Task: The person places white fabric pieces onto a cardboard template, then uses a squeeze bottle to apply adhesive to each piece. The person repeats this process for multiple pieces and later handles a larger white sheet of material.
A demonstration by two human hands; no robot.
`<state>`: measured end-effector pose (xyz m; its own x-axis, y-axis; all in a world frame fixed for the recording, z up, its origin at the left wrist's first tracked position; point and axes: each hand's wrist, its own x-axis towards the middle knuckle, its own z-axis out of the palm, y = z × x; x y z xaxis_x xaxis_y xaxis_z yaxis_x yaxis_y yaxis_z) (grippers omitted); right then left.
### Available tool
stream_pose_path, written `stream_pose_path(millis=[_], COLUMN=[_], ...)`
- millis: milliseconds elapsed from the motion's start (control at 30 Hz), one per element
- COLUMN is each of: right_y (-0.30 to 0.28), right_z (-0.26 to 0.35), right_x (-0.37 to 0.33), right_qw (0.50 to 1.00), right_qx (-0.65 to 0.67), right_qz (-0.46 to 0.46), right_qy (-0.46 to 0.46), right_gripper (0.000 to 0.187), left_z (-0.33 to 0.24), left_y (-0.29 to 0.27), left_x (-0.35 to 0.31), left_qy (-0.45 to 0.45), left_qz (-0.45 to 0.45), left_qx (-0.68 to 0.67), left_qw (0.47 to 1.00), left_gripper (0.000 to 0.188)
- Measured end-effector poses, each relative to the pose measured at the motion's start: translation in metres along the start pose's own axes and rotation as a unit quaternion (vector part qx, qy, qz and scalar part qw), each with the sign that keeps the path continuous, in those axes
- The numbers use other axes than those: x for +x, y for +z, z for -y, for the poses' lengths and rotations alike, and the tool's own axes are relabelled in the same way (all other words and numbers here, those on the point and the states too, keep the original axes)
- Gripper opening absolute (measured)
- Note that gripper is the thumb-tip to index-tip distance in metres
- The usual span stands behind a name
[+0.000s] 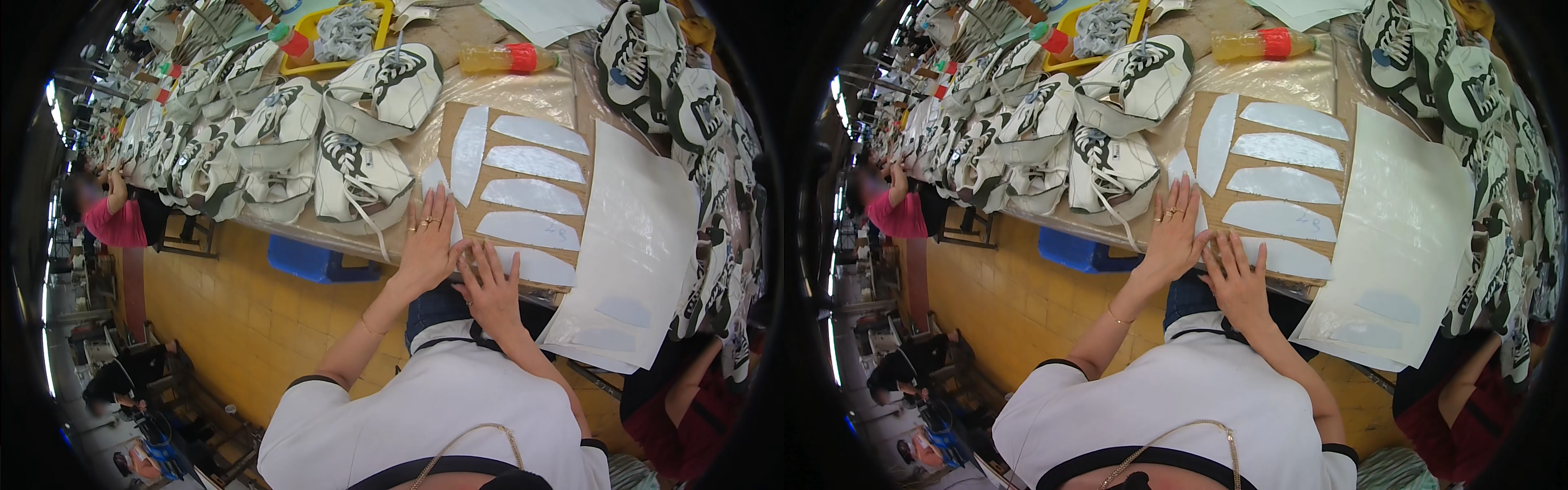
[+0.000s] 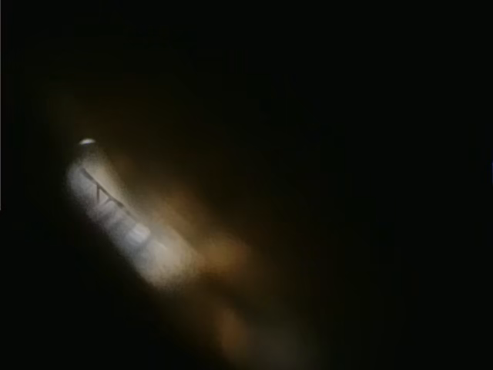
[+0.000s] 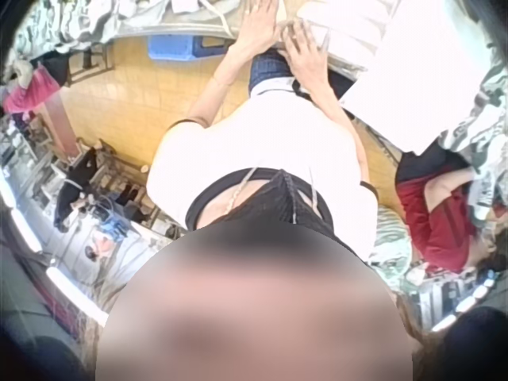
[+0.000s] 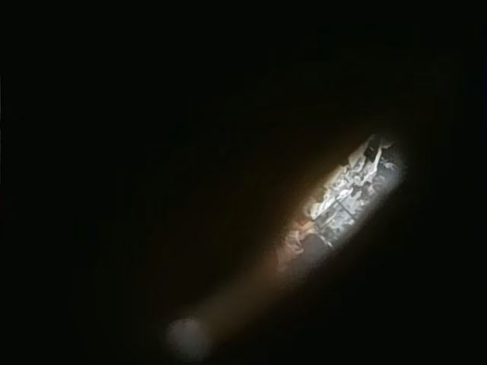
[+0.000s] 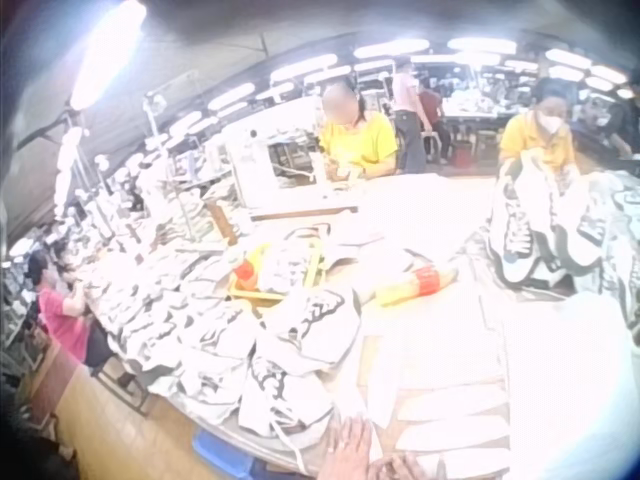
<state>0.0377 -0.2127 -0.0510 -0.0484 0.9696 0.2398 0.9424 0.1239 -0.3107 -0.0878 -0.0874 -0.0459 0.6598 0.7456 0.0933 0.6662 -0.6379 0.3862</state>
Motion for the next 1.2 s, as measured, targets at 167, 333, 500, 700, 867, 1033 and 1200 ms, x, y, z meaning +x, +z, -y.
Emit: stream_pose_path(millis=[167,333,500,700,867,1033,1200], right_y=[-0.005,-0.021,-0.045,-0.067,-0.091,-0.122,-0.114], right_z=[0.002,-0.007,-0.026,-0.056,-0.115,-0.161,-0.173], right_x=[-0.023,-0.043,-0.046,-0.052,-0.091,-0.147,-0.152], right_qw=[0.998,0.994,0.99,0.964,0.903,0.854,0.854], right_qx=[-0.013,0.001,0.0,-0.015,-0.123,-0.126,-0.113], right_qz=[-0.005,-0.056,-0.132,-0.21,-0.222,-0.17,-0.085], right_qy=[-0.058,-0.091,0.045,0.161,0.347,0.475,0.5], right_gripper=[0.033,0.021,0.017,0.015,0.034,0.058,0.059], left_z=[0.001,-0.011,-0.019,-0.024,-0.05,-0.088,-0.111], left_y=[0.002,0.005,-0.001,-0.008,-0.011,-0.004,0.005], left_x=[0.0,-0.003,-0.01,-0.015,-0.025,-0.013,0.008], left_qy=[-0.004,-0.035,0.064,0.079,0.126,0.124,0.155], left_qz=[0.028,-0.017,0.07,0.067,-0.081,-0.014,0.057], left_qx=[0.032,0.089,0.08,0.105,-0.068,-0.106,-0.105], left_qw=[0.999,0.995,0.992,0.989,0.986,0.986,0.981], left_gripper=[0.078,0.073,0.071,0.077,0.062,0.056,0.051])
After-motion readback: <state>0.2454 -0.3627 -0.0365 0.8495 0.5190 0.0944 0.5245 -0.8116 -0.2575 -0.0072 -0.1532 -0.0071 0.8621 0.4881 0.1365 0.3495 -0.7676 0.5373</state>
